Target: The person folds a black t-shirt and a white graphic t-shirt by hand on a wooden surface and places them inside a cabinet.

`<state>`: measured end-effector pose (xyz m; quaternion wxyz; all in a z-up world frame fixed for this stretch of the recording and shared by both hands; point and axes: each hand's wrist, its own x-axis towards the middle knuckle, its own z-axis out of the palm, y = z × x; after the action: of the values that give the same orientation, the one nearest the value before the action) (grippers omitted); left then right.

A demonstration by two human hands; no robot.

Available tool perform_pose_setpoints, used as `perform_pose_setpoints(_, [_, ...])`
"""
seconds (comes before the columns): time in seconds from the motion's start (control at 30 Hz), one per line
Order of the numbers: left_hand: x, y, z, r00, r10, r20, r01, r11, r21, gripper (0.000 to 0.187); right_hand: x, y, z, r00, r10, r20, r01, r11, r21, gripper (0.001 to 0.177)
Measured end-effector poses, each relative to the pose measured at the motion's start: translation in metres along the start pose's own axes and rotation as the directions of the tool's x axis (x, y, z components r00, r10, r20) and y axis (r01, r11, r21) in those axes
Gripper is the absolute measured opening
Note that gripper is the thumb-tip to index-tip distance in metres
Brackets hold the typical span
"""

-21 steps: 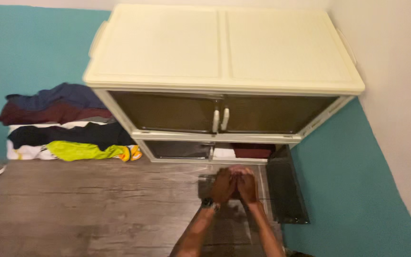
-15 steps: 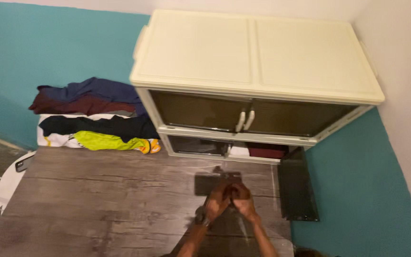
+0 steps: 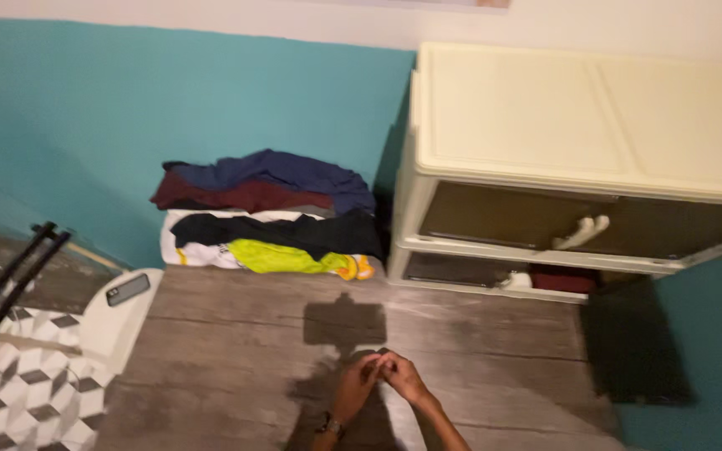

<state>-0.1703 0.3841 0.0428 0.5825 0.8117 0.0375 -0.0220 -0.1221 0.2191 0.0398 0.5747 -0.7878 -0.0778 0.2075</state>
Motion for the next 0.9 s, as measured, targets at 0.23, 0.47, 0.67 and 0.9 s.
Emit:
perform_pose_setpoints(0.23, [0.054,-0.045,-0.108,0.993,0.108,-0.047,-0.108,0.994,0.002,0.029,0.091,-0.036,0.085,0.995,-0.002,0.095,-0.013,0.988,0.156,0.014])
perform_pose_setpoints(0.47, [0.163,-0.049,-0.172,0.954,0.262,-0.143,-0.209,0.928,0.308,0.025,0.222,-0.055,0.080,0.845,-0.163,-0.508,0.222,0.974,0.056,0.025])
perform_pose_setpoints(0.67, [0.245,0.039,-0.188,0.907,0.382,-0.179,-0.203,0.768,0.608,0.065,0.276,-0.054,0.023,0.801,0.565,-0.198,-0.040,0.380,0.924,0.020])
perform_pose_setpoints(0.9, [0.287,0.014,-0.197,0.987,0.035,-0.154,0.078,0.737,0.671,0.051,0.291,-0.046,0.018,0.972,0.236,-0.013,0.015,-0.005,1.000,0.033])
